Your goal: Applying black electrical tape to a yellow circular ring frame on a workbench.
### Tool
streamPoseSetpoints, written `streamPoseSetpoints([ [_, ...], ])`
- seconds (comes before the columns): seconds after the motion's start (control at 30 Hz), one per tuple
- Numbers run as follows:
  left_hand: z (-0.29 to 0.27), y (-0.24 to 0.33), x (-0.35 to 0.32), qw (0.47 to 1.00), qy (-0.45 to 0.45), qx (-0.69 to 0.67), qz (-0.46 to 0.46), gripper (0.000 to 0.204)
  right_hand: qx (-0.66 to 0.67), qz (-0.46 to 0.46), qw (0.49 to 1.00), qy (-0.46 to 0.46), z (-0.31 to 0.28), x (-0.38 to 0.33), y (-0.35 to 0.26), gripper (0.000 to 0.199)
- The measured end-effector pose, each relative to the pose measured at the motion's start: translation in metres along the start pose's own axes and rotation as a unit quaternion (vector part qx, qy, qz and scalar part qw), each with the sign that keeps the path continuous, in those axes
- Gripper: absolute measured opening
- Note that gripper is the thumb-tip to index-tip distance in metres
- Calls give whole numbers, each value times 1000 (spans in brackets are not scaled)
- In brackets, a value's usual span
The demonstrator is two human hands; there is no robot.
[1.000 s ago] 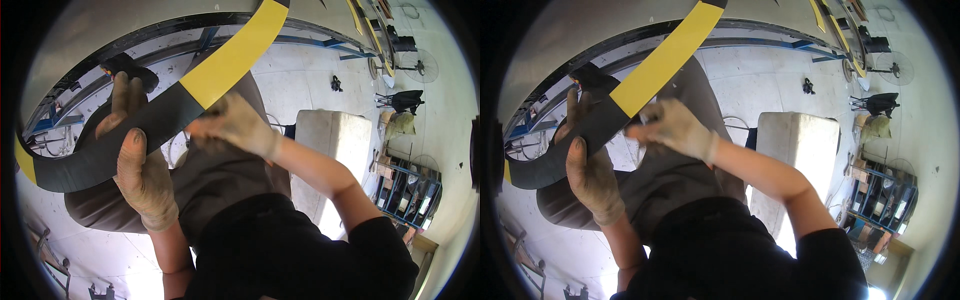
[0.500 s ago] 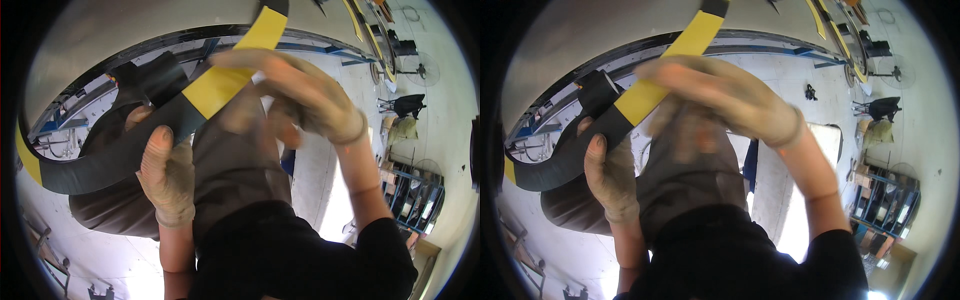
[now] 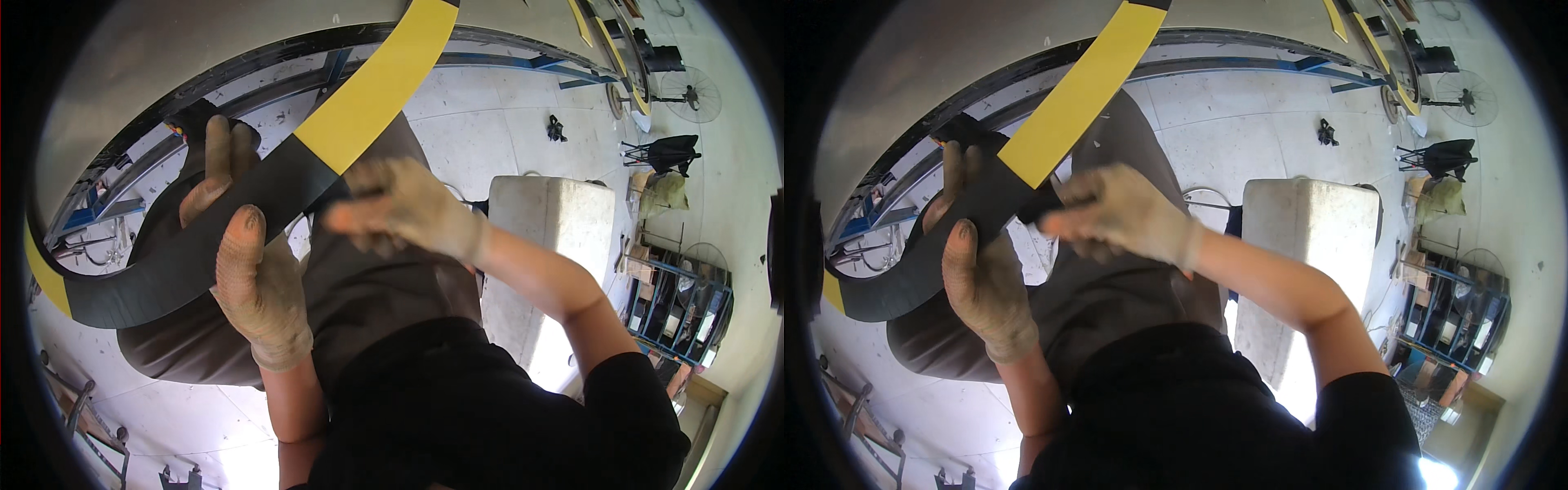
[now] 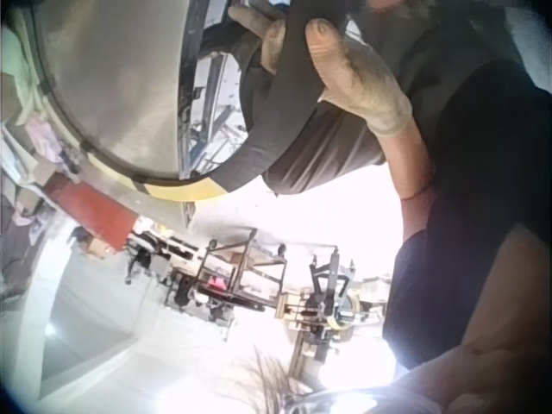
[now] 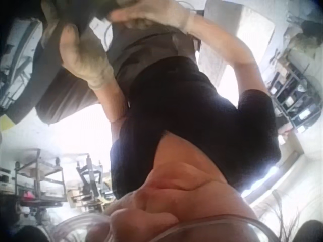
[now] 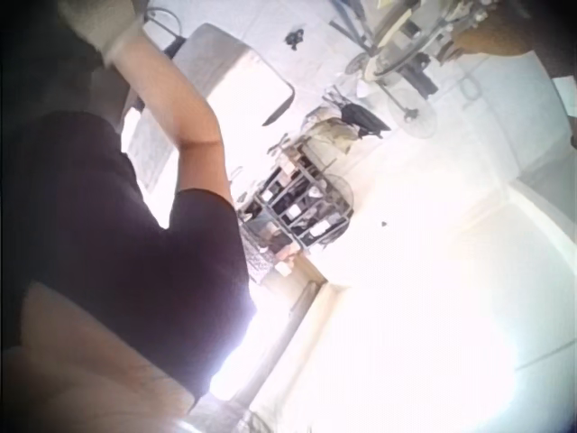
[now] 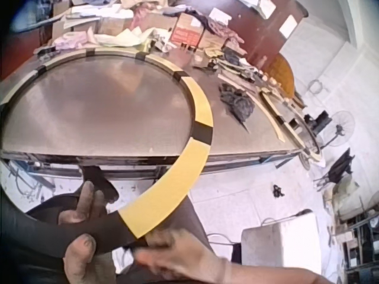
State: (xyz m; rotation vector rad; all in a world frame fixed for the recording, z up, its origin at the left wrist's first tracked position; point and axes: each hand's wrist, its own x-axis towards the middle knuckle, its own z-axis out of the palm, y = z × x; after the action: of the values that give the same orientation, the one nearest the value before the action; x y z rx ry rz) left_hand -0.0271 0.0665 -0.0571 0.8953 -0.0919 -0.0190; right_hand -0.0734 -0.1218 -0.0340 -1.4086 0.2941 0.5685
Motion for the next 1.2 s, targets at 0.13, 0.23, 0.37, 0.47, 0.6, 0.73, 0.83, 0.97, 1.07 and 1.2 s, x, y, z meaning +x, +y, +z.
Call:
streamPoseSetpoints([
  [0.13, 3, 12, -4, 999, 16, 2, -48, 46, -108, -298, 948, 38, -20, 76, 30, 33],
  [0.23, 5, 15, -6, 994, 15, -69, -80, 42, -240, -419, 873, 60, -29, 78, 7, 33],
  [0.37, 5, 8, -7, 987, 26, -147, -59, 39, 1, -165, 976, -142, -60, 6, -39, 45],
  [0.47, 2, 2, -9, 987, 33, -145, -54, 39, 46, -155, 966, -204, -62, -22, -65, 53],
  [0.6, -3, 5, -4, 989, 35, -115, -87, 41, 201, 12, 959, -199, -16, 14, -106, 48],
  [0.73, -8, 6, -2, 998, -4, -61, -25, 47, 300, 126, 913, -245, 1, 17, -126, 49],
  [0.83, -17, 6, 0, 998, -42, -46, 6, 39, 113, 70, 988, -81, 19, -53, -95, 47],
  [0.97, -23, 9, -3, 996, -47, -76, 11, 39, -134, -31, 990, -41, 3, 18, -2, 36],
  [1.07, -22, 17, -10, 999, 1, -38, 7, 39, -252, -387, 886, 36, -14, 92, 33, 37],
  [1.2, -13, 20, -19, 979, -15, -181, -92, 45, -220, -493, 840, 47, -26, 116, 36, 32],
])
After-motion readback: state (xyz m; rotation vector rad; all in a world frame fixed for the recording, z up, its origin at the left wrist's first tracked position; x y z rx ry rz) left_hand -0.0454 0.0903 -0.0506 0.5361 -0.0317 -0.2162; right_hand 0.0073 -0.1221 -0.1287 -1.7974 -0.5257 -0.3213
